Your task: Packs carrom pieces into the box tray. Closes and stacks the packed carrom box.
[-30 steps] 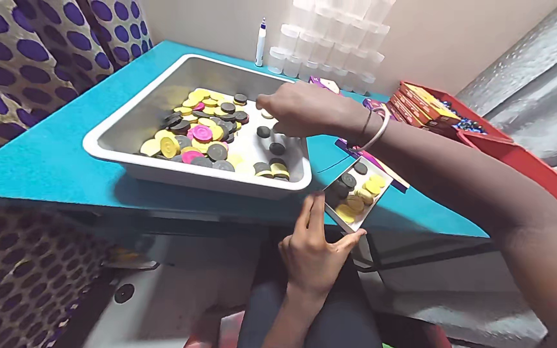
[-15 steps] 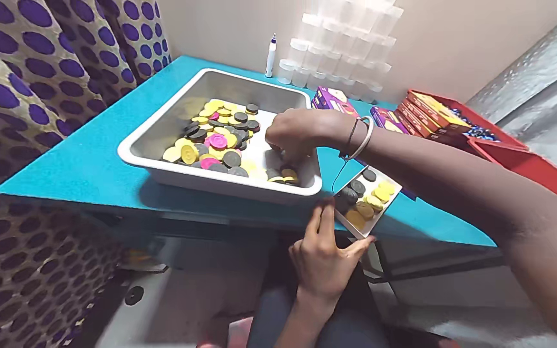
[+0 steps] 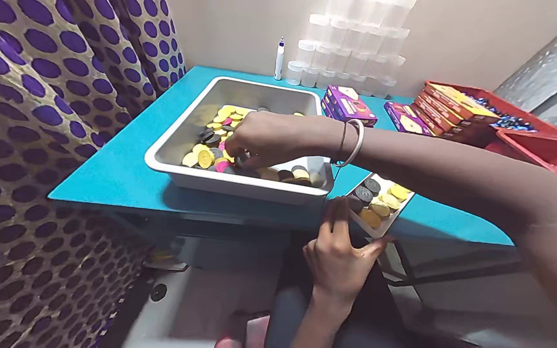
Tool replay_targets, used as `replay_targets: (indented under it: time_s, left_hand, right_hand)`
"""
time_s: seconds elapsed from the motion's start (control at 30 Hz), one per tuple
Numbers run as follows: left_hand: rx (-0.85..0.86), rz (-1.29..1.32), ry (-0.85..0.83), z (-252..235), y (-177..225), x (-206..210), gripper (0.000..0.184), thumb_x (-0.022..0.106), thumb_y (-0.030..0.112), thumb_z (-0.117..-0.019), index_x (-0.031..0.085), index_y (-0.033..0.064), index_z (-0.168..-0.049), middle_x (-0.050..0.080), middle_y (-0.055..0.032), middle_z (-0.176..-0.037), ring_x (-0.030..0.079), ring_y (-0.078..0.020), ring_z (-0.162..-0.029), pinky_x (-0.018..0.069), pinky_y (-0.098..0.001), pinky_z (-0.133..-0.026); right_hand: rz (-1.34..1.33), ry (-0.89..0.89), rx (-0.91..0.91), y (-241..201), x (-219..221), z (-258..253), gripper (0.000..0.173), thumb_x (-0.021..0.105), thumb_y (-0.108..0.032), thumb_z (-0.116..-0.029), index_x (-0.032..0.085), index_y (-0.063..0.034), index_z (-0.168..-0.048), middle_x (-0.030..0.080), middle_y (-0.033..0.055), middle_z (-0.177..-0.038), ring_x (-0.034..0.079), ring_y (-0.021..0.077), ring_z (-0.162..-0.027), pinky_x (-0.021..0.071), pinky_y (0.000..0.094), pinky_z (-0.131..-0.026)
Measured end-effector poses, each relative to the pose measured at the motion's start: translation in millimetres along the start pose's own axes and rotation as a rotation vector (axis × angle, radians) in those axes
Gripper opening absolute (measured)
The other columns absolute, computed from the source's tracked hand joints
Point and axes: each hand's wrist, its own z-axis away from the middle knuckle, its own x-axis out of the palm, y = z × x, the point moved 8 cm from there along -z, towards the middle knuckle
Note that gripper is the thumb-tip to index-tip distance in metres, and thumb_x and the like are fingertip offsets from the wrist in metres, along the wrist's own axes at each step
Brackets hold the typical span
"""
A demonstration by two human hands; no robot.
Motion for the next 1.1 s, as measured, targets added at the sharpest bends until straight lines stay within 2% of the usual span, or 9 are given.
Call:
replay_targets:
  time_s: [0.2, 0.3, 0.4, 0.5, 0.53, 0.63, 0.77, 0.93, 1.1]
  left_hand:
    - [0.015, -0.036, 0.005, 3, 0, 1, 0.082, 0.085, 0.060, -0.0625, 0.075, 0.0017, -0.119, 0.076, -0.0149, -0.111, 0.074, -0.0214, -0.071, 0.0552, -0.0375, -0.050]
    - [0.054, -0.038, -0.004, 0, 2, 1, 0.080, 0.088, 0.053, -0.0620, 0.074, -0.0036, -0.116, 0.074, -0.0193, -0.113, 0.076, -0.0251, -0.086, 0.0607, -0.0396, -0.064]
    - [0.102, -0.027, -0.025, -2, 5, 0, 0.080, 0.087, 0.051, -0.0657, 0.071, -0.0070, -0.119, 0.073, -0.0216, -0.117, 0.075, -0.0267, -0.097, 0.0612, -0.0390, -0.074]
    - [0.089, -0.038, 0.001, -1, 4, 1, 0.082, 0.086, 0.053, -0.0645, 0.072, -0.0065, -0.118, 0.074, -0.0186, -0.108, 0.073, -0.0226, -0.087, 0.0592, -0.0351, -0.068]
    - [0.088, -0.032, 0.009, -1, 4, 1, 0.081, 0.087, 0.053, -0.0638, 0.072, -0.0066, -0.117, 0.074, -0.0185, -0.109, 0.073, -0.0221, -0.088, 0.0592, -0.0344, -0.070]
    - [0.107, 0.024, -0.010, -1, 3, 1, 0.078, 0.087, 0.048, -0.0673, 0.071, -0.0088, -0.119, 0.072, -0.0217, -0.121, 0.073, -0.0223, -0.107, 0.0598, -0.0314, -0.087]
    - [0.121, 0.028, -0.019, 0, 5, 4, 0.078, 0.087, 0.043, -0.0686, 0.068, -0.0116, -0.120, 0.069, -0.0251, -0.122, 0.070, -0.0178, -0.110, 0.0563, -0.0244, -0.091]
    - [0.128, 0.013, -0.026, 0, 4, 4, 0.079, 0.087, 0.042, -0.0686, 0.067, -0.0138, -0.120, 0.069, -0.0262, -0.123, 0.069, -0.0144, -0.110, 0.0558, -0.0208, -0.089]
    - [0.135, 0.001, -0.059, -1, 4, 5, 0.080, 0.086, 0.043, -0.0710, 0.065, -0.0154, -0.122, 0.067, -0.0269, -0.125, 0.068, -0.0121, -0.112, 0.0550, -0.0198, -0.091]
  right_hand:
    - [0.086, -0.020, -0.024, -1, -2, -8, 0.017, 0.078, -0.015, -0.0865, 0.074, -0.0042, -0.099, 0.069, 0.0099, -0.087, 0.066, 0.0274, -0.084, 0.0498, 0.0478, -0.074]
    - [0.081, 0.066, 0.029, 18, -2, -7, 0.020, 0.082, -0.019, -0.0818, 0.067, -0.0050, -0.084, 0.062, 0.0078, -0.076, 0.062, 0.0260, -0.075, 0.0477, 0.0480, -0.064]
    - [0.008, 0.338, 0.015, 28, -27, 13, 0.021, 0.081, -0.023, -0.0792, 0.070, -0.0061, -0.083, 0.066, 0.0068, -0.076, 0.065, 0.0238, -0.075, 0.0487, 0.0469, -0.065]
    - [-0.017, 0.684, -0.005, 21, -61, 79, 0.024, 0.079, -0.023, -0.0793, 0.075, -0.0032, -0.091, 0.070, 0.0109, -0.082, 0.068, 0.0255, -0.078, 0.0527, 0.0453, -0.070]
    - [-0.004, 0.699, 0.053, 21, -65, 110, 0.025, 0.076, -0.025, -0.0812, 0.075, -0.0033, -0.094, 0.069, 0.0107, -0.082, 0.068, 0.0252, -0.078, 0.0526, 0.0450, -0.071]
    - [0.032, 0.506, 0.260, 31, -37, 200, 0.027, 0.065, -0.030, -0.0833, 0.074, -0.0067, -0.093, 0.068, 0.0080, -0.078, 0.067, 0.0241, -0.073, 0.0516, 0.0472, -0.064]
    - [-0.079, 0.329, 0.379, 47, 19, 270, 0.028, 0.070, -0.033, -0.0796, 0.075, -0.0111, -0.096, 0.069, 0.0022, -0.080, 0.066, 0.0174, -0.073, 0.0537, 0.0424, -0.063]
    - [-0.218, 0.409, 0.320, 59, 46, 287, 0.025, 0.072, -0.031, -0.0775, 0.074, -0.0142, -0.096, 0.069, -0.0031, -0.080, 0.065, 0.0085, -0.071, 0.0527, 0.0328, -0.060]
    - [-0.165, 0.420, 0.332, 59, 47, 290, 0.029, 0.074, -0.032, -0.0749, 0.072, -0.0133, -0.097, 0.066, -0.0003, -0.080, 0.064, 0.0147, -0.074, 0.0522, 0.0375, -0.061]
